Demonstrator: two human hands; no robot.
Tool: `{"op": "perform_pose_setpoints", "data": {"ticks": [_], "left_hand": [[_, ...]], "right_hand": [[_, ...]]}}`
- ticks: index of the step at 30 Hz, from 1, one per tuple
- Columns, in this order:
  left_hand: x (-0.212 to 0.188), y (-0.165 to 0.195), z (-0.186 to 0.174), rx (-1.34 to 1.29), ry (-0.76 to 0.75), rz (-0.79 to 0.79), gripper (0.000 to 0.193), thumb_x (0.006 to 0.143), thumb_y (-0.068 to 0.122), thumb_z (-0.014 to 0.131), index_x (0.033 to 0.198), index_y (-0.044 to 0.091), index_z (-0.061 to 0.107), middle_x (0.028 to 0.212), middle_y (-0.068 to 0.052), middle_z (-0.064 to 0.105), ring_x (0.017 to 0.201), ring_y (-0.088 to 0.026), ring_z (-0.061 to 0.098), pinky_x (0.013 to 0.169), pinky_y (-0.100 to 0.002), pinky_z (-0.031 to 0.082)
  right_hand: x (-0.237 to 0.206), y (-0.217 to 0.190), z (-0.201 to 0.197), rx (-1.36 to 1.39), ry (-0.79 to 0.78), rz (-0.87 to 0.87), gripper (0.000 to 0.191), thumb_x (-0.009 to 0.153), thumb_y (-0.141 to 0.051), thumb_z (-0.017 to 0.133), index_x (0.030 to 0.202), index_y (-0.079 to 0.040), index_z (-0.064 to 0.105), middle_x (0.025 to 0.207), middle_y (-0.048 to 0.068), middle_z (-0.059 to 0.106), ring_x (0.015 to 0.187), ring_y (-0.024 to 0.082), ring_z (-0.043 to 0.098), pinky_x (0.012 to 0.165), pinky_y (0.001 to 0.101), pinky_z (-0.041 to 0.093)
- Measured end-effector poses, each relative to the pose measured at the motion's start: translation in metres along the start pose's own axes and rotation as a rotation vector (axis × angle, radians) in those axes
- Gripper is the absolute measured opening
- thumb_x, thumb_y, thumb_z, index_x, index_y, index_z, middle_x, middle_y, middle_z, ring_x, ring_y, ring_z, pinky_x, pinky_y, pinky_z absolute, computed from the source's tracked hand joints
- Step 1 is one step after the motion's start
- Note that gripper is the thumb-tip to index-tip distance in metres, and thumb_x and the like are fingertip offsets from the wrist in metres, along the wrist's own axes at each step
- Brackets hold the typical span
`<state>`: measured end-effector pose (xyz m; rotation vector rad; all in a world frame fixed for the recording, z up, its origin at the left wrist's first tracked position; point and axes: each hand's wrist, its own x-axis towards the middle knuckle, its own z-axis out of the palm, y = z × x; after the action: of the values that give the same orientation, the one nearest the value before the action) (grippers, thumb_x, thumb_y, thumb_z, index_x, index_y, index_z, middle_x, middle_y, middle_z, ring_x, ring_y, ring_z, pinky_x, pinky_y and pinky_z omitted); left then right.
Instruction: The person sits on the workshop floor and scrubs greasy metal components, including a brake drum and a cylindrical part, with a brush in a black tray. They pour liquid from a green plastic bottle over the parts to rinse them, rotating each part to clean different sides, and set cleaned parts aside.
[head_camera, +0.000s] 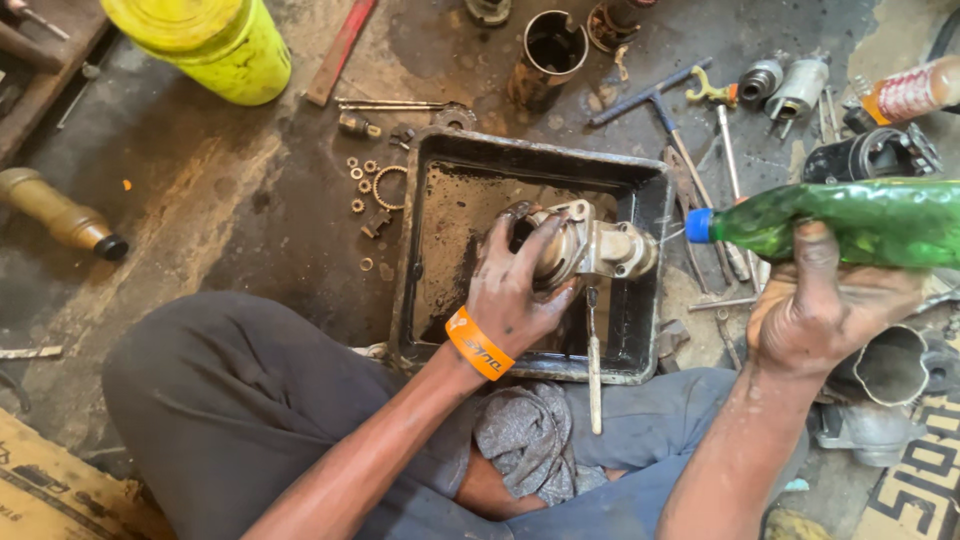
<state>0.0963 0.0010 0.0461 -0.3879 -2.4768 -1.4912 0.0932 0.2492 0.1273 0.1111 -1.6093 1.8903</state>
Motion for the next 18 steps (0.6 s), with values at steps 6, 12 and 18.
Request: {"op": "perform_pose_setpoints", "data": {"ticks": [6,12,18], "left_hand": [[0.003,0.002,-0.003,-0.007,0.005,0.041,0.079,0.079,0.022,0.084,0.149,0.013,0.051,0.141,-0.034,0.049,0.128,-0.051,0.054,0.111,-0.052,0.046],[0.004,0.006,-0.007,-0.057,0.018,0.037,0.075,0.079,0.018,0.084,0.147,0.011,0.053,0.141,-0.032,0.05,0.129,-0.05,0.055,0.111,-0.051,0.047],[0.011,0.008,-0.007,-0.133,0.031,-0.043,0.064,0.079,0.016,0.083,0.138,0.006,0.059,0.136,-0.026,0.056,0.126,-0.043,0.059,0.11,-0.047,0.05]], "right_hand": [[-0.001,-0.001,-0.003,0.005,0.01,0.025,0.038,0.111,0.012,0.073,0.138,0.005,0.047,0.116,0.012,0.057,0.101,0.021,0.06,0.097,0.0356,0.056],[0.002,-0.005,0.005,-0.045,-0.008,0.014,0.038,0.105,0.009,0.073,0.135,0.006,0.05,0.113,0.013,0.06,0.099,0.021,0.063,0.094,0.0335,0.057],[-0.001,-0.008,0.012,-0.067,0.0,0.02,0.042,0.105,0.008,0.075,0.137,0.007,0.047,0.114,0.012,0.058,0.101,0.021,0.061,0.097,0.0328,0.055]]}}
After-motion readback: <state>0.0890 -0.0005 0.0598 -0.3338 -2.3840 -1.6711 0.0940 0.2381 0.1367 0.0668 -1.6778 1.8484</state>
